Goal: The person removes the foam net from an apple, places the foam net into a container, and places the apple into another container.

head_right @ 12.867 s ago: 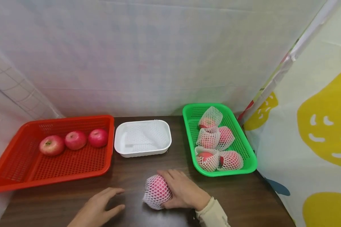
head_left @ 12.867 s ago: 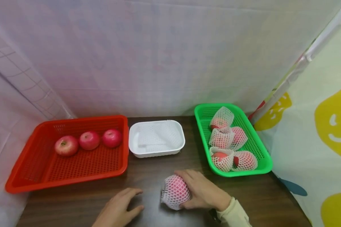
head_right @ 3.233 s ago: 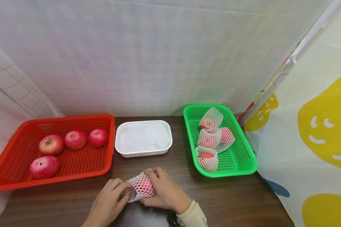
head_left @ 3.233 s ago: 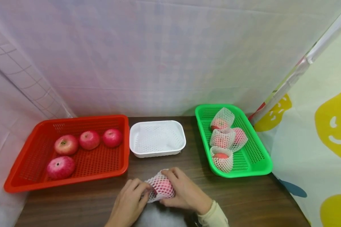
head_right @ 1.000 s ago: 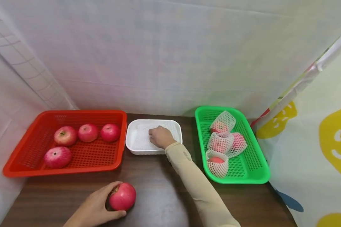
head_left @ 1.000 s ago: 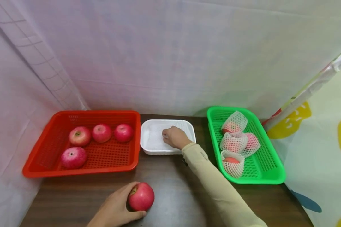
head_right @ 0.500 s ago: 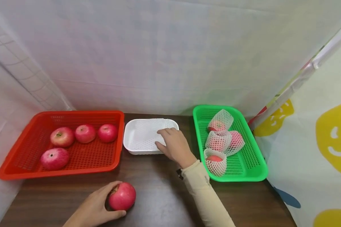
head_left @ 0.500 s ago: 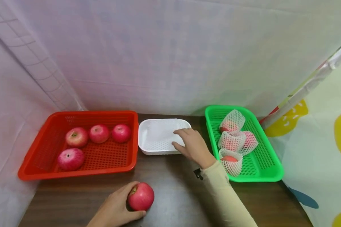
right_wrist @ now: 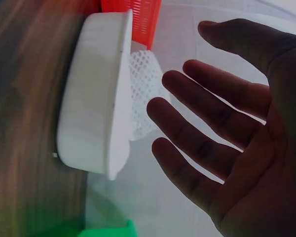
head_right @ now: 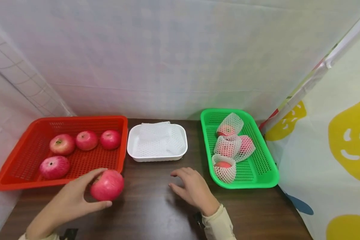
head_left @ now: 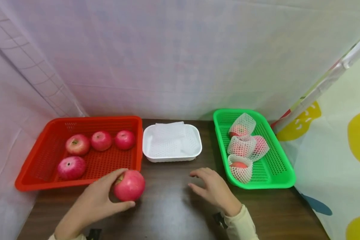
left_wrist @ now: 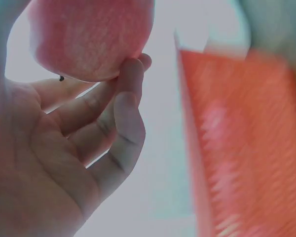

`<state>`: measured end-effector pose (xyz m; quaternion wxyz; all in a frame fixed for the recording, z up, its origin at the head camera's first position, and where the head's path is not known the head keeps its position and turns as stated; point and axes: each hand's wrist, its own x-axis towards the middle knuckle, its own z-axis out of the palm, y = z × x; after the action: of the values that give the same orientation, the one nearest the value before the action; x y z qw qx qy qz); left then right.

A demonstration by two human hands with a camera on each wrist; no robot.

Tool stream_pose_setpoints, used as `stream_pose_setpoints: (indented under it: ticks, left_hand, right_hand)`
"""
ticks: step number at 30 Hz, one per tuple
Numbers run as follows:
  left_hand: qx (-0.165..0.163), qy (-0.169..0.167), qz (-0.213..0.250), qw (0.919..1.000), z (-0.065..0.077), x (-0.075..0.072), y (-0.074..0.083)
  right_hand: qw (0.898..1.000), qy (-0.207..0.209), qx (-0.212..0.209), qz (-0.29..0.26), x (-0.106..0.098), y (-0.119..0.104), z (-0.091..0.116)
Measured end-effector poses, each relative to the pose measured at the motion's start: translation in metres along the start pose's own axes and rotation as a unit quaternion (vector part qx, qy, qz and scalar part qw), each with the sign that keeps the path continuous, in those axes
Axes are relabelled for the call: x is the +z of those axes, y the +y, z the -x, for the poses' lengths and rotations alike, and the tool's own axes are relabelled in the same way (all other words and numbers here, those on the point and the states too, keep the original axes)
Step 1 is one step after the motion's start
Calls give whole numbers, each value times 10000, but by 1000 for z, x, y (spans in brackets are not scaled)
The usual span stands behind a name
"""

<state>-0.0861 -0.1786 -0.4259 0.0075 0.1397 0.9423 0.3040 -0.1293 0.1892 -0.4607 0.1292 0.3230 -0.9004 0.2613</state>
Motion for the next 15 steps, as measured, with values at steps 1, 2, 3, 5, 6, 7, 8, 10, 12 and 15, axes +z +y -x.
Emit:
stream_pose_setpoints:
  ticks: [1,2,3,5,6,7,8,10,12,15]
  left_hand:
    - [71,108,-150,9998,-6,-12,-4]
    - [71,169,-296,9994,-11,-24,-9]
    - [7,187,-408,9990,-18,-34,-14]
    - [-150,209,-603,9979,-31,-50,-28]
    - [-300,142,-663,9972,-38,-55,-36]
    - [-431,116,-706,9965,-44,-59,-44]
    - [-545,97,-755,9956,-50,-60,-53]
    - [-768,-11,-877,9932,-60,-60,-69]
    - [-925,-122,-987,9907,-66,-57,-85]
    - [-1058,-245,-1193,9869,-70,-48,-105]
  right_hand:
    - [10000,-3,6,-43,1,1,4]
    - [10000,4,12,-77,2,1,7]
    - [9999,13,29,-104,4,2,10]
    - [9998,27,76,-181,6,3,16]
    - [9997,33,100,-221,7,3,18]
    - [9995,27,121,-278,8,4,21]
    - [9994,10,149,-307,9,4,23]
    - [9991,-42,189,-371,11,5,27]
    - [9988,-74,213,-439,12,6,31]
    - [9983,-112,278,-506,15,7,36]
